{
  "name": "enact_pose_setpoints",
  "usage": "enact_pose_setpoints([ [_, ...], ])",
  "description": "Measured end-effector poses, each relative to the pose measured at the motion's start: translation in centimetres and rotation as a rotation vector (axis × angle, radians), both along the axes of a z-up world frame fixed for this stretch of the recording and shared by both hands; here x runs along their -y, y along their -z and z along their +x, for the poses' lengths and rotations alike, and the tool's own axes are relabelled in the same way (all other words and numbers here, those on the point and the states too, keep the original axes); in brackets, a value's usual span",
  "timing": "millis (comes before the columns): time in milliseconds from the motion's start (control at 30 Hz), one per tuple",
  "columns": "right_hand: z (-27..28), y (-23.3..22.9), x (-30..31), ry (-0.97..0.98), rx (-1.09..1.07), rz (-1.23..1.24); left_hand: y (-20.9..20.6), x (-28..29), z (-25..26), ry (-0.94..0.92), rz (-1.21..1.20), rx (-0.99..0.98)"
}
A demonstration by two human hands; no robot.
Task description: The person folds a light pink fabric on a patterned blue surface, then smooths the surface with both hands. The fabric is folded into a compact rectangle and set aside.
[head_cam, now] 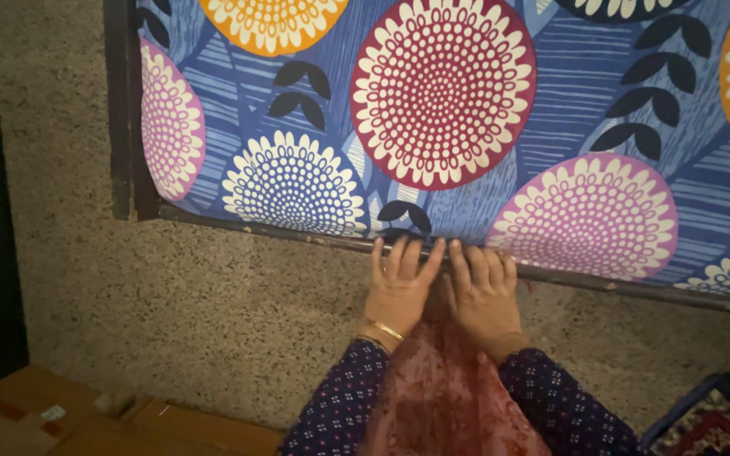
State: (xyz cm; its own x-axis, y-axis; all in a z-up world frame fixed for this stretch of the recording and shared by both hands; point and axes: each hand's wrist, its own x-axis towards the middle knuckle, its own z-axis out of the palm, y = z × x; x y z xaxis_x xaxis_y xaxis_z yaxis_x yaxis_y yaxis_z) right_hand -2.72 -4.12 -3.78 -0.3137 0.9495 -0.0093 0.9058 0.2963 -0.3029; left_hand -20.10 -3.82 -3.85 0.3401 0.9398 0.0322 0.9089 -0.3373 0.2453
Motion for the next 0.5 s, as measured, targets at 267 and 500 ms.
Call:
enact_pose_setpoints([
  [267,-0.8,-2.1,-2.5,0.032,-0.082,0.013,-1.3,-1.3,0.9,-0.059,-0.069,0.069],
  [500,-1.5,-2.7,-3.8,0.081,-0.071,-0.018,-2.5,-2.3,2.0,-0.11,-0.085,0.099],
])
